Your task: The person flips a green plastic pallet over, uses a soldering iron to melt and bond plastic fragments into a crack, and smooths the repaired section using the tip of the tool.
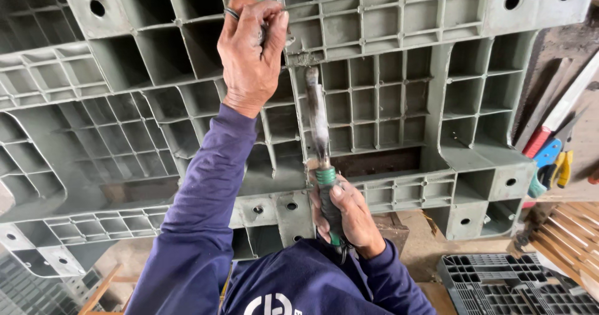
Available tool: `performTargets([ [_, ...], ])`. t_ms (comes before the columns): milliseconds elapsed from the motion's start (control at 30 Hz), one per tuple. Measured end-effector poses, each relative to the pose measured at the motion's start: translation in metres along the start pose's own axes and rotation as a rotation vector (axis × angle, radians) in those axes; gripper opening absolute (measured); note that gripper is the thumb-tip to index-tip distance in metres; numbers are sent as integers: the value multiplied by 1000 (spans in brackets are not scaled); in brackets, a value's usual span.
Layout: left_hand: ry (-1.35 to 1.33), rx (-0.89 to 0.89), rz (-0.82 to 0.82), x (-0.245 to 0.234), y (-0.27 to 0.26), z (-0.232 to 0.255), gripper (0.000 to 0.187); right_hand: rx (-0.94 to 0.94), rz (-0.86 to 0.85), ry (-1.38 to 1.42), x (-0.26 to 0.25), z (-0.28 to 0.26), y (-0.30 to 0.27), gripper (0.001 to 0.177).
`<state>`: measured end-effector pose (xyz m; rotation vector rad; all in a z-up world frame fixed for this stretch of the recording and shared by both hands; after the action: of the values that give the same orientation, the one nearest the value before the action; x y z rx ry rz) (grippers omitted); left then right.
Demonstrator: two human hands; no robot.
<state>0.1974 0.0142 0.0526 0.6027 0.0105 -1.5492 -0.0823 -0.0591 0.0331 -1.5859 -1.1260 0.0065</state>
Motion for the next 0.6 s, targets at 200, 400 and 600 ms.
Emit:
performTargets([
  [200, -153, -122, -32, -18, -8, -8, 12, -168, 248, -293, -66, -8, -48, 48],
  [400, -15, 149, -195, -21, -38, 62, 38, -353, 406, -437, -84, -46, -78, 55],
  [600, -141, -135, -206, -31, -31, 56, 24, -390, 350, -333, -68, -48, -72, 58],
])
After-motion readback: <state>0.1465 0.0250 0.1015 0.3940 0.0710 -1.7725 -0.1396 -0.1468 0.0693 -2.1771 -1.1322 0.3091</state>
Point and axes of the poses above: each hand's wrist, its own y-axis towards the middle knuckle, its own x-axis out of the palm, z = x × y, the point moved 10 cm from there along y, towards the middle knuckle, and after that the axes turned 12 degrees about z, right-handed, at the moved point
